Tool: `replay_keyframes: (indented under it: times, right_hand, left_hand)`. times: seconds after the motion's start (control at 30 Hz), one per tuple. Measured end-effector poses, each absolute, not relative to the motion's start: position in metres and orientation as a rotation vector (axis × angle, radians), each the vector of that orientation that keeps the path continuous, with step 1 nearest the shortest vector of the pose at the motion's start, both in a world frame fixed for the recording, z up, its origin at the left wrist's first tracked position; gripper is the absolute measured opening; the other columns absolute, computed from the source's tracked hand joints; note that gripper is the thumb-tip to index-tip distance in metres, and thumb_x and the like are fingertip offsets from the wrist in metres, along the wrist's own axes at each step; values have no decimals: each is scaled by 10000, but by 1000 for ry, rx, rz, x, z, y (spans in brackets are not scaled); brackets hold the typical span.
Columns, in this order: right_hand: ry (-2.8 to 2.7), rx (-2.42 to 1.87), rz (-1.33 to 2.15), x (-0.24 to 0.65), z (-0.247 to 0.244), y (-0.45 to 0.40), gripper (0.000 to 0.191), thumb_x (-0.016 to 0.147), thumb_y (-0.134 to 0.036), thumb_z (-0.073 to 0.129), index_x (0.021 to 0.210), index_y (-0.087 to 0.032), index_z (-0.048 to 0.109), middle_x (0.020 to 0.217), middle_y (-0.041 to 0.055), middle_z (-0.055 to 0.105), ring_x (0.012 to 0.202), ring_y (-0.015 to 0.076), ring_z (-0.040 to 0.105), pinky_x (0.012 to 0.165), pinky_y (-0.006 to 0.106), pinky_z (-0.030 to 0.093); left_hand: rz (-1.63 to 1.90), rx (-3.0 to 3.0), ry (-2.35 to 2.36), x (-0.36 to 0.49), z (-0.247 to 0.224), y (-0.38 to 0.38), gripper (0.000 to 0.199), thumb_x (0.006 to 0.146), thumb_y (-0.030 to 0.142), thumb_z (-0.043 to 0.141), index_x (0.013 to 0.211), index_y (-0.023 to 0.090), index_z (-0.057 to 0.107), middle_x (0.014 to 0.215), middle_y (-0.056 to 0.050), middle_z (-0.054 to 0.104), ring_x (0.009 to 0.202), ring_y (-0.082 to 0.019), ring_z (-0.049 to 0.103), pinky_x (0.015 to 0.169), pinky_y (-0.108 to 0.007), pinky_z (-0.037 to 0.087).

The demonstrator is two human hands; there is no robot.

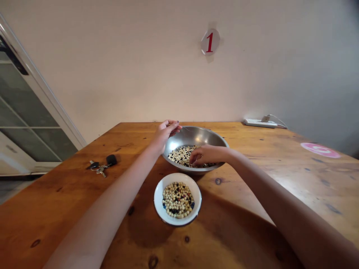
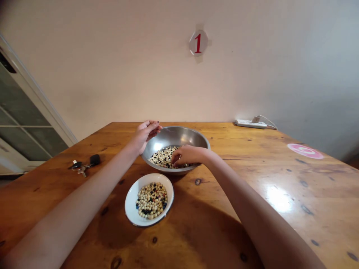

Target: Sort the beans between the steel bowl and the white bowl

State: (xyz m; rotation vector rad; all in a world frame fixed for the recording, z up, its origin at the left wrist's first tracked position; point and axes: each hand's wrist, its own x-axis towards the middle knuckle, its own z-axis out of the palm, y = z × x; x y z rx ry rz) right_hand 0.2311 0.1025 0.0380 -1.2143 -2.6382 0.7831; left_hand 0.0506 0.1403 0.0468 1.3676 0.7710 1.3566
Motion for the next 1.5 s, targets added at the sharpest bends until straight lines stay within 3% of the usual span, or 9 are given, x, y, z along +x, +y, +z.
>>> replay_keyframes:
  times: [0.33, 0.67, 1.5]
  right_hand:
    - [-2466, -1100, 743, 231, 47, 98, 127, 756, -271, 537, 818, -222, 638, 867, 26, 668, 808, 165, 593, 742, 289, 442]
    - [-1800, -1031, 1073, 236, 45, 103, 132, 669, -219, 639, 749, -207, 535, 710, -7, 558, 640, 110, 548, 561, 240, 463]
    - [-1486, -944, 1287, 249, 46, 104, 225, 652, -293, 697, 839, -222, 595, 831, -1, 589, 703, 90, 556, 546, 183, 445]
  left_hand:
    - [1347, 1316, 735, 49, 45, 142, 121, 681, 239, 642, 726, 167, 556, 691, -2, 618, 624, -80, 536, 662, -214, 412]
    - [1329, 1234, 716, 50, 50, 137, 120, 660, 225, 661, 686, 146, 574, 661, 4, 622, 579, -59, 531, 626, -184, 415]
    - [1310, 1322, 632, 50, 48, 139, 126, 670, 243, 664, 679, 162, 568, 691, 0, 644, 626, -75, 541, 687, -210, 410]
